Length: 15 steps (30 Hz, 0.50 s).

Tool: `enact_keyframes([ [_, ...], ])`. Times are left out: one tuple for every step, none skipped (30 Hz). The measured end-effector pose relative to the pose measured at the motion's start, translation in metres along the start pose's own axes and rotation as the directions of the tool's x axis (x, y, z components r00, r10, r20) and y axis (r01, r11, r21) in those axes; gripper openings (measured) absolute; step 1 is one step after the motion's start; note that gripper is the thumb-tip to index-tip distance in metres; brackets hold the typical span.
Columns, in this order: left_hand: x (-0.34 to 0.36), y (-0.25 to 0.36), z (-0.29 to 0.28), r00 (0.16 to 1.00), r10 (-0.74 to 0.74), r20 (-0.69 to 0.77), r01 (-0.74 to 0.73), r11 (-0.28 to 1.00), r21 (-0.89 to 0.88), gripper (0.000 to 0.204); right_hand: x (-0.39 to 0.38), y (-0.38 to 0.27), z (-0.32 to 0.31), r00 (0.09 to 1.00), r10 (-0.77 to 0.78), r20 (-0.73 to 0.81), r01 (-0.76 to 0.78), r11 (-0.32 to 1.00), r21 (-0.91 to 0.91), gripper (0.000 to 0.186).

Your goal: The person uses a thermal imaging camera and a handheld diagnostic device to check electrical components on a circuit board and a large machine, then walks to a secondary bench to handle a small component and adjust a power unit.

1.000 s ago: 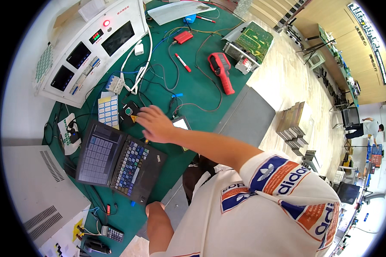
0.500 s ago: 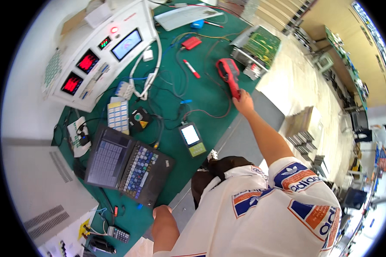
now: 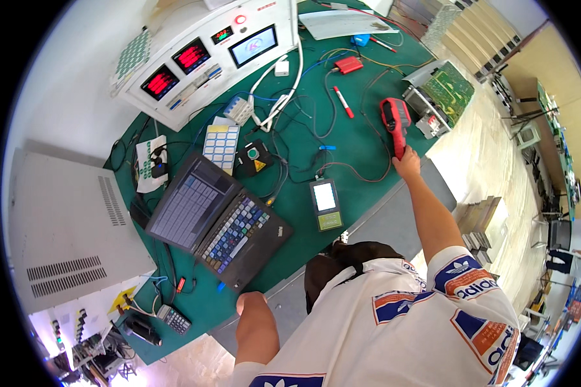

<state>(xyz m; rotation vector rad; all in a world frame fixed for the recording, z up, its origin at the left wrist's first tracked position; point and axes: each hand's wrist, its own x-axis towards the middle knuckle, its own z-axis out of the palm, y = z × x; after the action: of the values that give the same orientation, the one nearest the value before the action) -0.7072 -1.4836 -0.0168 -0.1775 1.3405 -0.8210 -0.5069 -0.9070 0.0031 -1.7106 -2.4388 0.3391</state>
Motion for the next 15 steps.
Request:
enact_keyframes([
  [-0.005, -0.001, 0.0, 1.0, 0.005, -0.016, -0.005, 1.0, -0.007, 0.035, 0.0, 0.004, 0.001, 1.0, -0.001, 0.002, 0.001, 1.0, 0.005, 0.06],
  [-0.011, -0.001, 0.0, 0.999, 0.01, -0.032, -0.011, 1.0, -0.015, 0.035, 0.0, 0.007, 0.002, 1.0, -0.025, 0.0, 0.025, 1.0, 0.013, 0.06],
  [-0.013, -0.001, 0.001, 0.999, 0.019, -0.05, -0.02, 1.0, -0.024, 0.034, 0.001, 0.007, 0.002, 0.999, -0.033, -0.009, 0.033, 0.999, 0.014, 0.06],
  [-0.012, -0.002, 0.001, 0.998, 0.022, -0.058, -0.023, 1.0, -0.015, 0.034, -0.001, 0.007, 0.002, 0.999, -0.041, -0.019, 0.041, 0.999, 0.016, 0.06],
  [-0.009, -0.002, 0.001, 0.997, 0.024, -0.066, -0.025, 1.0, -0.006, 0.033, -0.002, 0.007, 0.004, 0.998, -0.048, -0.03, 0.048, 0.999, 0.018, 0.06],
  [-0.008, -0.002, 0.001, 0.997, 0.029, -0.074, -0.029, 1.0, 0.006, 0.033, -0.005, 0.005, 0.004, 0.998, -0.044, -0.037, 0.045, 0.999, 0.01, 0.06],
  [-0.008, -0.003, 0.002, 0.996, 0.039, -0.079, -0.039, 0.999, 0.002, 0.033, -0.007, 0.003, 0.004, 0.998, -0.043, -0.047, 0.043, 0.999, 0.006, 0.06],
  [-0.009, -0.004, 0.002, 0.995, 0.049, -0.084, -0.049, 0.999, -0.003, 0.033, -0.01, 0.001, 0.004, 0.998, -0.041, -0.057, 0.041, 0.999, 0.002, 0.061],
  [-0.01, -0.004, 0.002, 0.994, 0.06, -0.09, -0.061, 0.998, -0.003, 0.033, -0.012, 0.001, 0.004, 0.997, -0.036, -0.068, 0.035, 0.999, -0.005, 0.061],
  [-0.008, -0.004, 0.003, 0.994, 0.059, -0.089, -0.06, 0.998, -0.015, 0.033, -0.012, 0.001, 0.005, 0.997, -0.036, -0.075, 0.036, 0.999, -0.007, 0.061],
  [-0.006, -0.003, 0.002, 0.994, 0.057, -0.089, -0.06, 0.998, -0.026, 0.033, -0.013, 0.001, 0.005, 0.996, -0.037, -0.082, 0.036, 0.999, -0.009, 0.061],
  [-0.004, -0.003, 0.002, 0.994, 0.055, -0.089, -0.059, 0.998, -0.038, 0.034, -0.013, 0.0, 0.006, 0.995, -0.037, -0.088, 0.036, 0.999, -0.01, 0.062],
  [-0.005, -0.003, 0.002, 0.994, 0.06, -0.095, -0.064, 0.997, -0.035, 0.034, -0.012, 0.002, 0.006, 0.995, -0.032, -0.091, 0.032, 0.999, -0.002, 0.061],
  [-0.007, -0.003, 0.001, 0.993, 0.065, -0.102, -0.069, 0.997, -0.032, 0.034, -0.011, 0.004, 0.007, 0.995, -0.027, -0.093, 0.028, 1.0, 0.007, 0.061],
  [-0.009, -0.003, 0.001, 0.992, 0.07, -0.108, -0.073, 0.997, -0.029, 0.033, -0.011, 0.005, 0.008, 0.995, -0.022, -0.096, 0.024, 1.0, 0.016, 0.061],
])
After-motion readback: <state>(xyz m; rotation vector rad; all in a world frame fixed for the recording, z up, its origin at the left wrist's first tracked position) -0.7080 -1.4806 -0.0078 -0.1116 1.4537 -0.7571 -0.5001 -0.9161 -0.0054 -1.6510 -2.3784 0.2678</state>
